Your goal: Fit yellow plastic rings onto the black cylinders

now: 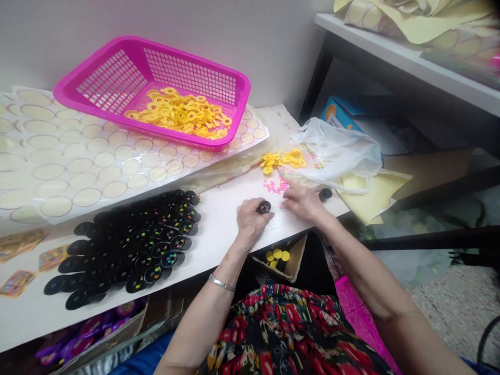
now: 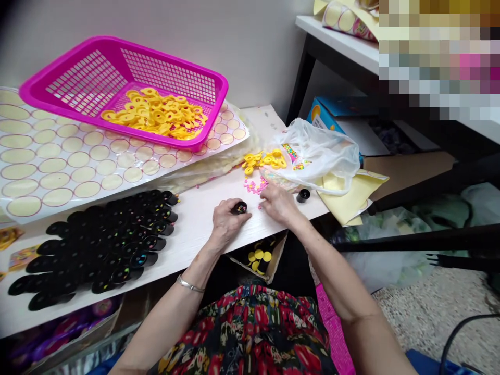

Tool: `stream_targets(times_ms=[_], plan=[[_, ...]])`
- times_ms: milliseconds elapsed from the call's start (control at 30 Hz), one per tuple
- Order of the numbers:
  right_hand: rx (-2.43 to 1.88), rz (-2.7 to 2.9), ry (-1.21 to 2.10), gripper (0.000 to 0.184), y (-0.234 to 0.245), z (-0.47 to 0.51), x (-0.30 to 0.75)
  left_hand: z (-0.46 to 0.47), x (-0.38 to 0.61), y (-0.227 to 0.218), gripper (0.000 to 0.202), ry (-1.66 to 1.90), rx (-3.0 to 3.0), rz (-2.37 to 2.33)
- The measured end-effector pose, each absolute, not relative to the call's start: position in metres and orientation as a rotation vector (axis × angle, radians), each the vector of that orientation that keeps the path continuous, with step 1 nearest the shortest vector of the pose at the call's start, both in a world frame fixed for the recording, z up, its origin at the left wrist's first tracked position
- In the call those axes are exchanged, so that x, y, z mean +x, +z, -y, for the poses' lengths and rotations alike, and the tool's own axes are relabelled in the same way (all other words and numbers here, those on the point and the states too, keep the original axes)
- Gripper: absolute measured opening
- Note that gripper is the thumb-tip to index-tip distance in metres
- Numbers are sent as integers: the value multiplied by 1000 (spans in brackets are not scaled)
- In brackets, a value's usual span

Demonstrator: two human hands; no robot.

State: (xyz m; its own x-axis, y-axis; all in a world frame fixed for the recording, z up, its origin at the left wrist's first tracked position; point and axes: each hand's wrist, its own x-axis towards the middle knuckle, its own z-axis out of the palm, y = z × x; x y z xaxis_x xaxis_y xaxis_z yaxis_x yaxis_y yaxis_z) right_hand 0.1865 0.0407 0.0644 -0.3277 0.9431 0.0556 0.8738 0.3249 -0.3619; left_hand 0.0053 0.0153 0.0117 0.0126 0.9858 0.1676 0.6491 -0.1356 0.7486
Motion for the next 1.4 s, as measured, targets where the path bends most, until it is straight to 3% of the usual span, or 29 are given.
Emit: stream_targets(times_ms=[300,733,1400], plan=[[-1719,2442,85,23,33,-15,168,-16,6,10,31,953,1848,-1667],[-2026,2141,521,19,48,-44,166,-15,7,12,29,925,1859,-1677],[-1787,2291,261,17,32,-31,166,-14,7,15,33,888,1886,-1687]])
